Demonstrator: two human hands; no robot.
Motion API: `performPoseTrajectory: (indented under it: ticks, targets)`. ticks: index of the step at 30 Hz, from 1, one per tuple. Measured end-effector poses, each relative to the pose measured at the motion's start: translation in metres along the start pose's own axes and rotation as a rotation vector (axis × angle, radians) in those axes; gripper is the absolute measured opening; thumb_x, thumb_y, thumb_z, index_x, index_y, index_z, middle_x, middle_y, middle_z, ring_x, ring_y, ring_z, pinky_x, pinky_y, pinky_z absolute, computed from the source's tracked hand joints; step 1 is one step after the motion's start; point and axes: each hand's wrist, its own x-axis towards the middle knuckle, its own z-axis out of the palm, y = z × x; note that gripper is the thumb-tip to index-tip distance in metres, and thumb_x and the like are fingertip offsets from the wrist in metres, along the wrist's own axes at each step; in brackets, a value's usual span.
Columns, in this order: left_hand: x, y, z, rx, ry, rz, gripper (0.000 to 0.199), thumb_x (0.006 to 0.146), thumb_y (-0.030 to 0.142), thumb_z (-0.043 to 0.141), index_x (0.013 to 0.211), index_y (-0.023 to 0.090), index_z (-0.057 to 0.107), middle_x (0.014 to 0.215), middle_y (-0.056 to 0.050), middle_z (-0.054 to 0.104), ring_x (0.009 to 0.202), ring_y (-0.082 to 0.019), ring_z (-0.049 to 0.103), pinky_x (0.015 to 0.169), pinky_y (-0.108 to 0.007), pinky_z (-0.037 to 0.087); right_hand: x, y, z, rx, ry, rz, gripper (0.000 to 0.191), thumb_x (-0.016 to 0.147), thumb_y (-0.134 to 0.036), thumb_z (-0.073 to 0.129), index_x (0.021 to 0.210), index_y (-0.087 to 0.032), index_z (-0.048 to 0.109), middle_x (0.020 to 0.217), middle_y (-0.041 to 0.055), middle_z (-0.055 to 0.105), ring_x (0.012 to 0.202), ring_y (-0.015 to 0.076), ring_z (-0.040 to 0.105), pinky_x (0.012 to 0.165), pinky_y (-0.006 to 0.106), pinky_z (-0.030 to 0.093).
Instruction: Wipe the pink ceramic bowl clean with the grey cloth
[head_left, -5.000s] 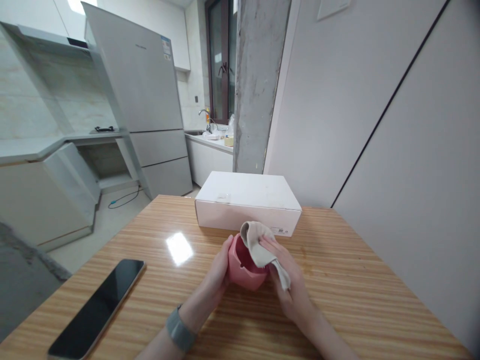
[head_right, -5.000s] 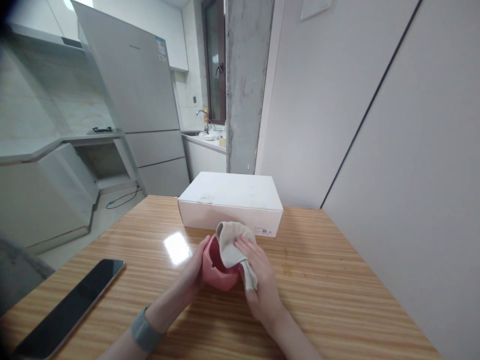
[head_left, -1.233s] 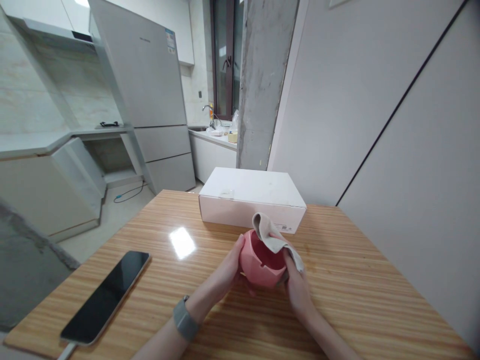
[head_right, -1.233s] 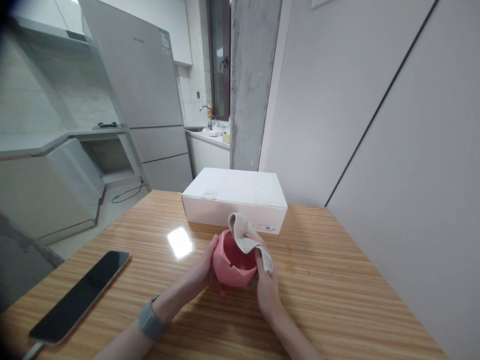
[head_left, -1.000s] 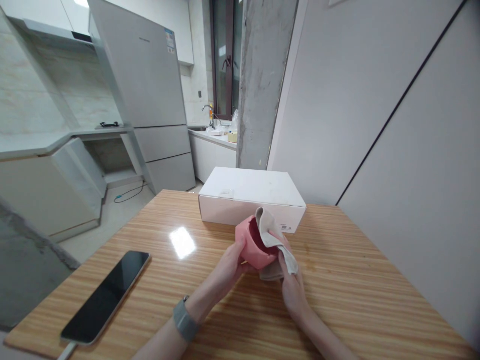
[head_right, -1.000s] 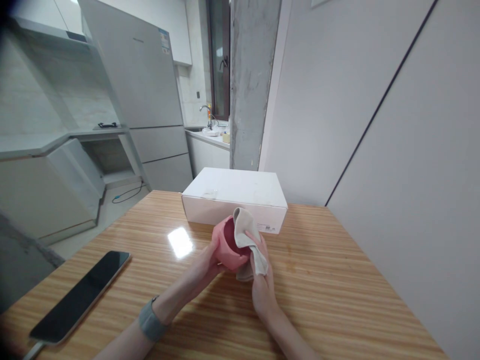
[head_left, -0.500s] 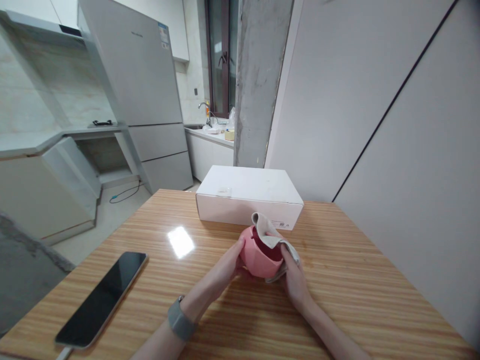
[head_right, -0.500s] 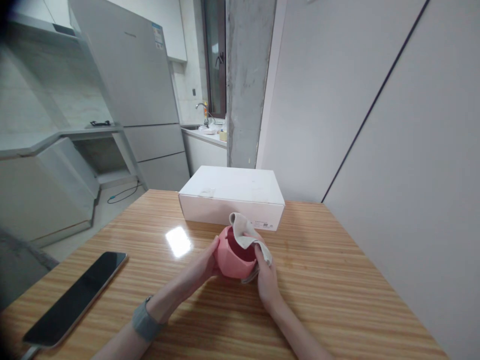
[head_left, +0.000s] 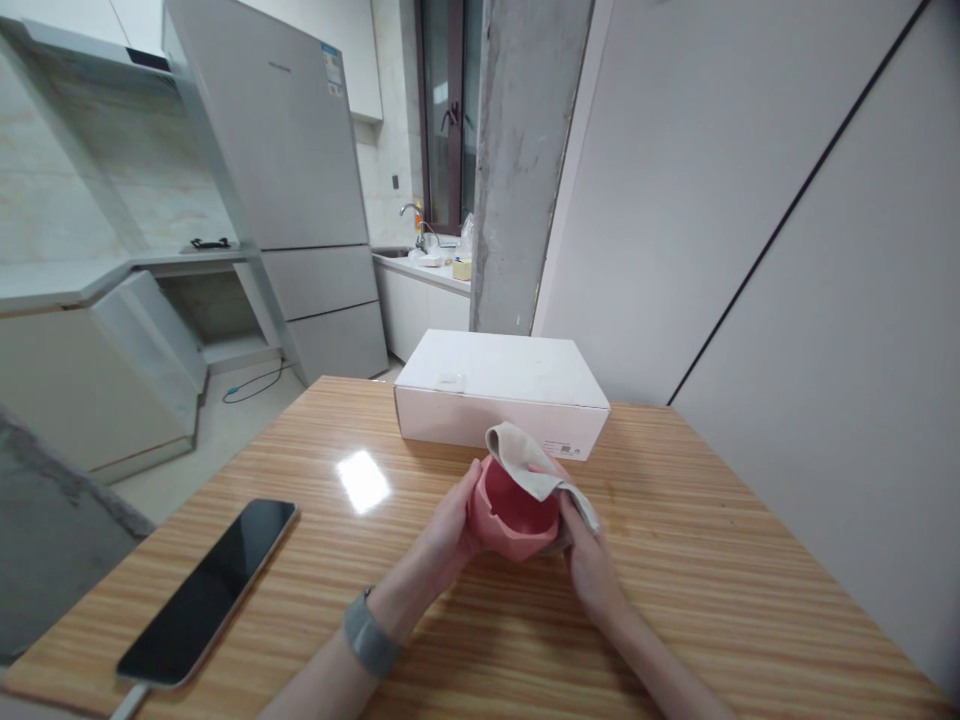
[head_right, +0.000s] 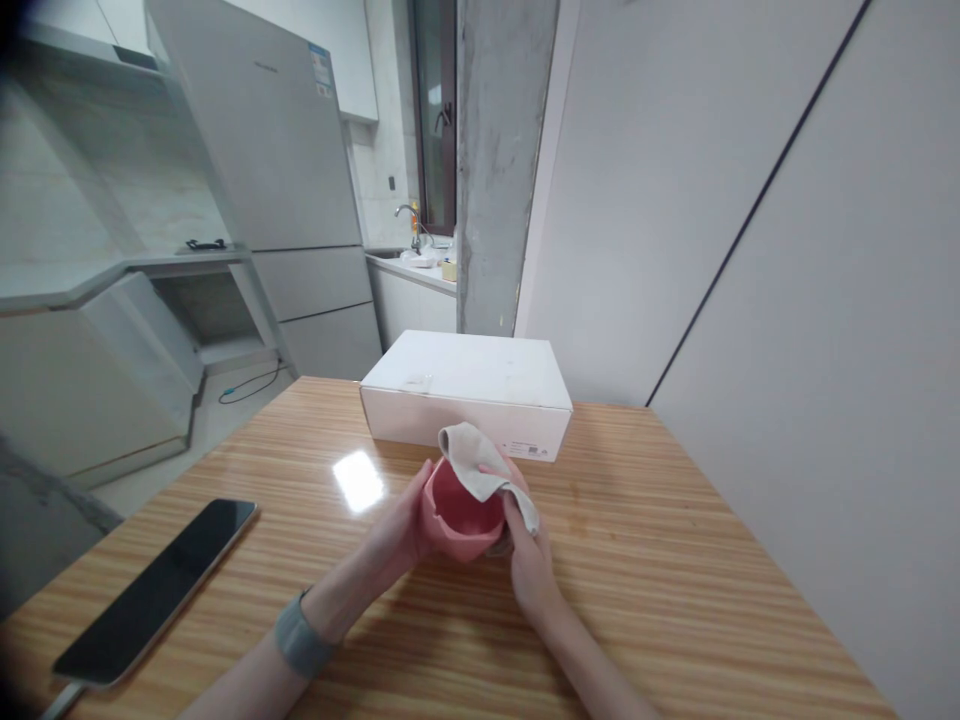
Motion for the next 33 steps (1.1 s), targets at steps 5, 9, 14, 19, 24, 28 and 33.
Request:
performPoseTrajectory:
  ticks: [5, 9, 14, 19, 24, 28, 33]
  targets:
    - [-0.005, 0.006, 0.008, -0.125, -0.125, 0.163, 0.041, 0.095, 0.038, 0.044, 0.13, 0.018, 0.054, 0.126, -0.008, 0.063, 0.12, -0.022, 0.055, 0.097, -0.033, 0.047, -0.003, 0.007, 0.004, -0.091, -0.061, -0.097, 0.035, 0.084, -0.048, 0.059, 0.113, -0.029, 0.068, 0.13, 0.0014, 0.062, 0.132, 0.0215, 0.044, 0.117, 0.04, 0.021]
    - [-0.008, 0.005, 0.003, 0.029, -0.162, 0.065, 0.043, 0.092, 0.038, 0.05, 0.129, 0.017, 0.055, 0.125, -0.01, 0.063, 0.115, -0.024, 0.058, 0.087, -0.03, 0.051, -0.002, 0.003, 0.002, -0.037, 0.031, -0.065, 0.036, 0.082, -0.05, 0.062, 0.108, -0.027, 0.07, 0.123, 0.0026, 0.067, 0.126, 0.0232, 0.05, 0.115, 0.042, 0.027]
    - [-0.009, 0.003, -0.004, 0.301, -0.078, -0.067, 0.059, 0.086, 0.059, 0.048, 0.13, 0.019, 0.055, 0.12, -0.011, 0.066, 0.101, -0.028, 0.064, 0.061, -0.03, 0.054, 0.0, -0.003, 0.0, 0.083, 0.14, 0.048, 0.039, 0.069, -0.057, 0.071, 0.09, -0.024, 0.076, 0.102, 0.0045, 0.076, 0.109, 0.0285, 0.063, 0.105, 0.046, 0.04]
    - [-0.009, 0.005, -0.004, 0.324, -0.086, -0.027, 0.057, 0.083, 0.051, 0.058, 0.128, 0.017, 0.055, 0.111, -0.013, 0.069, 0.095, -0.028, 0.066, 0.064, -0.031, 0.055, 0.002, 0.001, -0.001, 0.107, 0.059, 0.071, 0.035, 0.071, -0.052, 0.072, 0.094, -0.025, 0.075, 0.107, 0.0034, 0.074, 0.11, 0.0275, 0.062, 0.106, 0.043, 0.04]
    - [-0.008, 0.001, 0.004, 0.173, -0.065, 0.153, 0.05, 0.082, 0.037, 0.064, 0.125, 0.013, 0.056, 0.114, -0.015, 0.068, 0.099, -0.028, 0.065, 0.073, -0.032, 0.054, -0.001, 0.009, -0.001, 0.007, 0.032, -0.025, 0.039, 0.079, -0.048, 0.065, 0.111, -0.026, 0.069, 0.121, 0.002, 0.068, 0.125, 0.0248, 0.051, 0.113, 0.042, 0.03]
    - [-0.008, 0.0, 0.01, 0.014, -0.125, 0.289, 0.05, 0.084, 0.033, 0.063, 0.131, 0.019, 0.052, 0.129, -0.011, 0.06, 0.119, -0.027, 0.054, 0.095, -0.036, 0.047, -0.009, 0.012, 0.006, -0.088, 0.067, -0.081, 0.04, 0.084, -0.047, 0.06, 0.117, -0.027, 0.065, 0.127, 0.0025, 0.064, 0.13, 0.0225, 0.046, 0.114, 0.04, 0.029]
    - [-0.004, -0.001, 0.004, 0.019, -0.19, 0.189, 0.049, 0.082, 0.042, 0.064, 0.125, 0.019, 0.058, 0.129, -0.009, 0.061, 0.123, -0.024, 0.051, 0.1, -0.032, 0.041, -0.012, 0.01, 0.008, -0.145, 0.097, -0.15, 0.042, 0.083, -0.047, 0.059, 0.119, -0.025, 0.064, 0.126, 0.0029, 0.065, 0.13, 0.0221, 0.046, 0.115, 0.04, 0.028]
